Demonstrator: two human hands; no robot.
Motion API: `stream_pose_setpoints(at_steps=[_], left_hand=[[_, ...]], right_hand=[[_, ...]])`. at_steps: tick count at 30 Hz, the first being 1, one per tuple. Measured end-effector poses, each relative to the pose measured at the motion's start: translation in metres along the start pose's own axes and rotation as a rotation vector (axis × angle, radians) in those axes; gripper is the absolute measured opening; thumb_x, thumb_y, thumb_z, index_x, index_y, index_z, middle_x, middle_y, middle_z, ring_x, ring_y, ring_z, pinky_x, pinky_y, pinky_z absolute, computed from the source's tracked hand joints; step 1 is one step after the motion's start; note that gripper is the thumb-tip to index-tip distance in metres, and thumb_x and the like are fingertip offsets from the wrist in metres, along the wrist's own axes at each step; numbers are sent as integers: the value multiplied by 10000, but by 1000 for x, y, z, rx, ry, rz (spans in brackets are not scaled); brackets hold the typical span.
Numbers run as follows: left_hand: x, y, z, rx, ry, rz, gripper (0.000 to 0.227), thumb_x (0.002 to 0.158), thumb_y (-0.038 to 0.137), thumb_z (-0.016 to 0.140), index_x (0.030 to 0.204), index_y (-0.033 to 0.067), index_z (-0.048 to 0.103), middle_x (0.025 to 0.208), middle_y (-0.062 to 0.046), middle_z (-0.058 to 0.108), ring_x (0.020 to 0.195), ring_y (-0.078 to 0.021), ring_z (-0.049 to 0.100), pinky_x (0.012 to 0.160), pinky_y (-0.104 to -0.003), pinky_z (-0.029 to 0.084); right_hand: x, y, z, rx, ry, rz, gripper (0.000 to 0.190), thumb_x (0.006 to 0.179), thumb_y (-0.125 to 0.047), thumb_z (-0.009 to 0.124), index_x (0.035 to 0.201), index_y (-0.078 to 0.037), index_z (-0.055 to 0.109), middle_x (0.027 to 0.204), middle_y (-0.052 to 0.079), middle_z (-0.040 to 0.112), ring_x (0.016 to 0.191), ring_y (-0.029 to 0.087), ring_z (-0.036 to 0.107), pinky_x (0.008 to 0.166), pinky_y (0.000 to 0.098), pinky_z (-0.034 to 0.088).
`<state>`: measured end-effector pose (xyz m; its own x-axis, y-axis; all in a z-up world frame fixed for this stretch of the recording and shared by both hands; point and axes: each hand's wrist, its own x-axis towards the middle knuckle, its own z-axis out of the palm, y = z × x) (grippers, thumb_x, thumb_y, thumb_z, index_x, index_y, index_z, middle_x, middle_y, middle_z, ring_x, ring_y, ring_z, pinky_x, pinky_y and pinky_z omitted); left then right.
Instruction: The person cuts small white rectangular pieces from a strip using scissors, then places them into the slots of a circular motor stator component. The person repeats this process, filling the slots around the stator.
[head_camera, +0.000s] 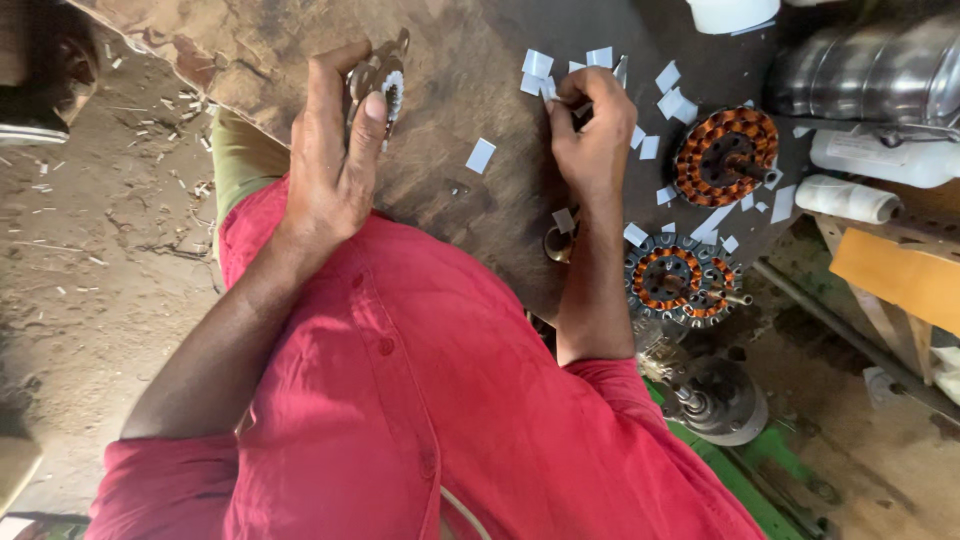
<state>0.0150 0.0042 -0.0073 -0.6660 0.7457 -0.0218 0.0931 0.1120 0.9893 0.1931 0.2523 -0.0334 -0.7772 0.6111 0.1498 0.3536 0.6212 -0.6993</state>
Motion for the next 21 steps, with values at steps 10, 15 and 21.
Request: stream_pose_setpoints(at_steps=[10,15,21], left_hand=[[7,-7,2,-11,42,82,422,1229,330,413,1452,-27,404,1257,-156,666,1136,-193,654,977,-340,535],[5,-6,2,-32,35,30,394,1240,301,455,1447,-32,415,1063,-113,669,890,-140,611,784,-295,507],[6,-5,4,-47,4,33,410,1236,305,479,1467,-27,411,980,-91,651,782,-116,592,700,-289,483]], right_hand=[[-17,-49,42,523,-137,-41,211,862,19,794,1067,8,745,1292,154,652,1006,147,722,800,265,621],[-19,-80,70,553,-173,-144,185,867,56,810,1037,38,740,1150,127,727,1060,198,723,894,317,613],[-21,-80,81,667,-143,65,72,869,99,769,919,57,736,1074,146,735,866,133,746,689,253,635]])
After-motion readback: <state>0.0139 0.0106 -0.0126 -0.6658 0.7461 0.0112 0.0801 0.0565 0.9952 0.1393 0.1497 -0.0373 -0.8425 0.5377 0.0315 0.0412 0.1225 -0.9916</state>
